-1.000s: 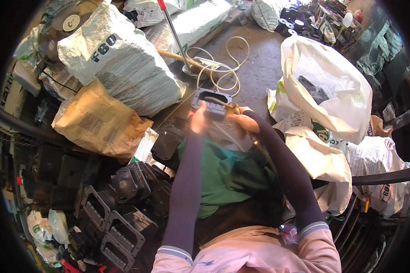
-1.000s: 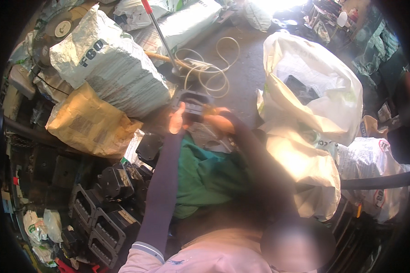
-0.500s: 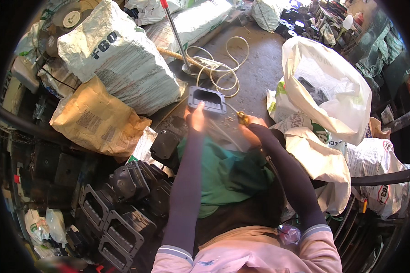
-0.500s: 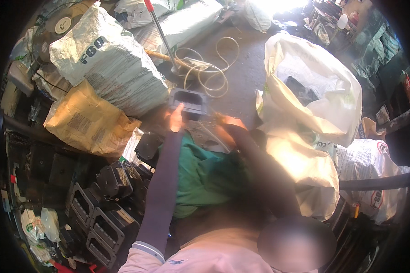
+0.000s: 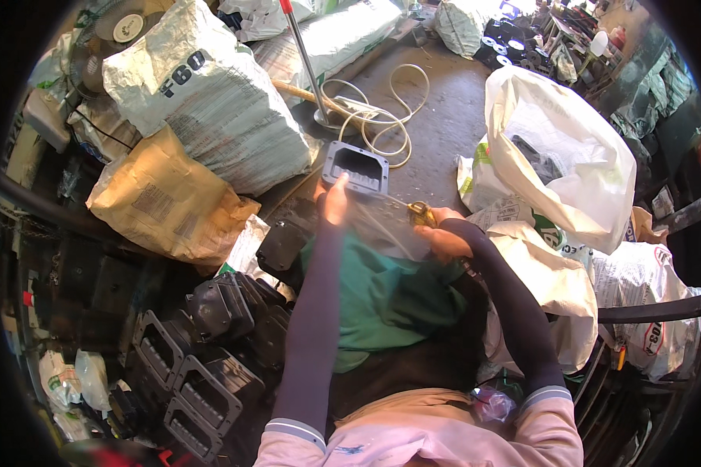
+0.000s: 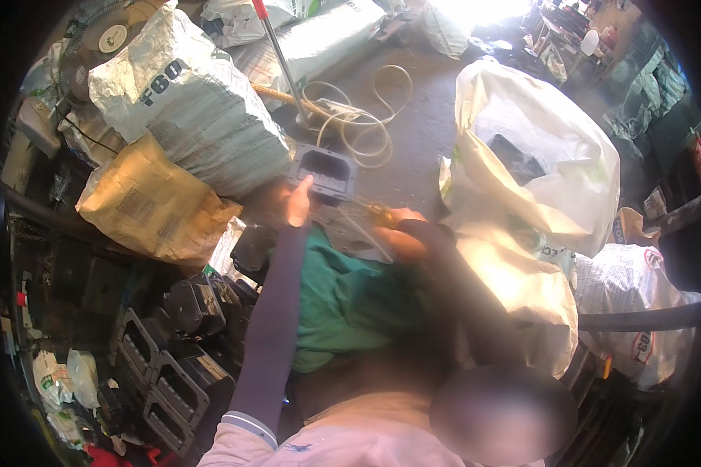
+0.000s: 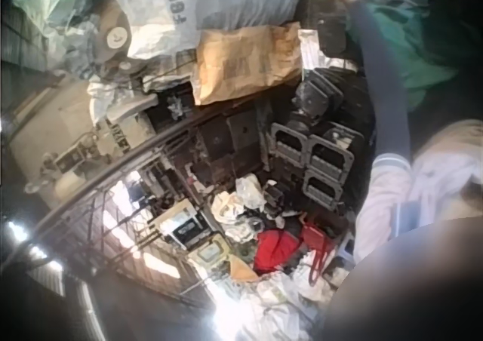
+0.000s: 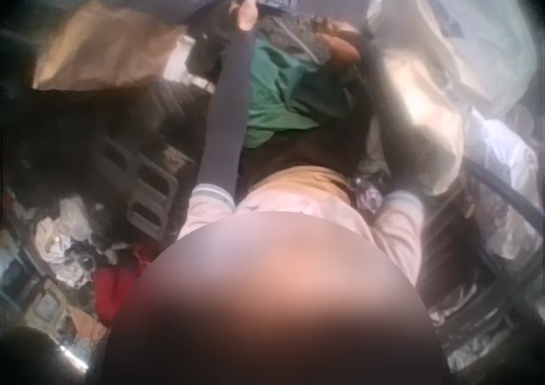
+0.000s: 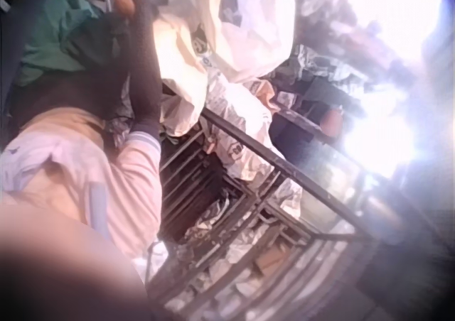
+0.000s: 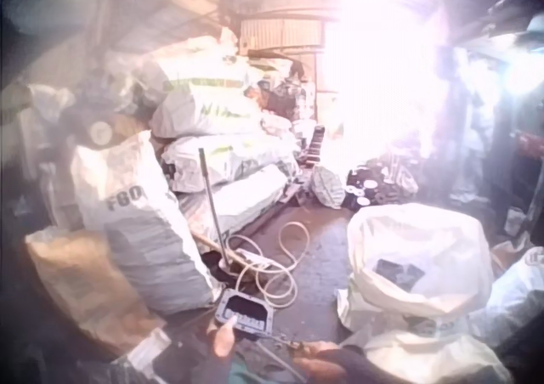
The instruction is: The person sits on the floor and cleans black plastic parts by scraping them with a knife and wiping them with a green cloth. The person handles the parts one at a time, scraping and wiping each surface before placing them aside.
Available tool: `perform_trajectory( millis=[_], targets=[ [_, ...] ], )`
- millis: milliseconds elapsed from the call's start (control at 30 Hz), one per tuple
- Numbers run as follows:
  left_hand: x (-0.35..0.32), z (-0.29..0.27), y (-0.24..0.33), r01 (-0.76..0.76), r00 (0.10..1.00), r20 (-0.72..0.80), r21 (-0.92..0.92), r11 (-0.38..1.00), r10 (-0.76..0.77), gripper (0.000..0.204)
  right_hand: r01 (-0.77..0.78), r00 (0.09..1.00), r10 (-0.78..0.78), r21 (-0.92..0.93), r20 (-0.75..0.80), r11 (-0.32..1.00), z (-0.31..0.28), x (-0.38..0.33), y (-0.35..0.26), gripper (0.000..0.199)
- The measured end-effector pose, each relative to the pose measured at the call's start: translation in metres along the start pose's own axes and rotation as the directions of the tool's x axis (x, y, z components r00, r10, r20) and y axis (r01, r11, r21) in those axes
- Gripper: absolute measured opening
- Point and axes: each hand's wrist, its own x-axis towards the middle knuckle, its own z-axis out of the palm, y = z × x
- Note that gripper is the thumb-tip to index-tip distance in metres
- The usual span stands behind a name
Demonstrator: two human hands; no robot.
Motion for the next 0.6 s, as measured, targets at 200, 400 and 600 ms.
perform_trajectory(
  millis=[200, 400, 600],
  targets=[
    [-0.006, 0.002, 0.003, -0.027, 1.0, -0.005, -0.005, 1.0, 0.027, 0.039, 0.025, 0.998, -0.021, 0.065, -0.06, 0.998, 0.0, -0.002, 0.025, 0.034],
    [0.009, 0.0, -0.012, 0.055, 0.998, 0.01, -0.094, 0.994, -0.054, 0.039, 0.288, 0.937, -0.288, -0.029, -0.199, 0.957, -0.005, -0.002, 0.02, 0.034],
    [-0.015, 0.006, 0.026, 0.041, 0.995, -0.097, 0.032, 0.999, -0.037, 0.041, 0.061, 0.992, -0.081, -0.194, -0.101, 0.979, -0.003, -0.006, 0.002, 0.036]
  ],
)
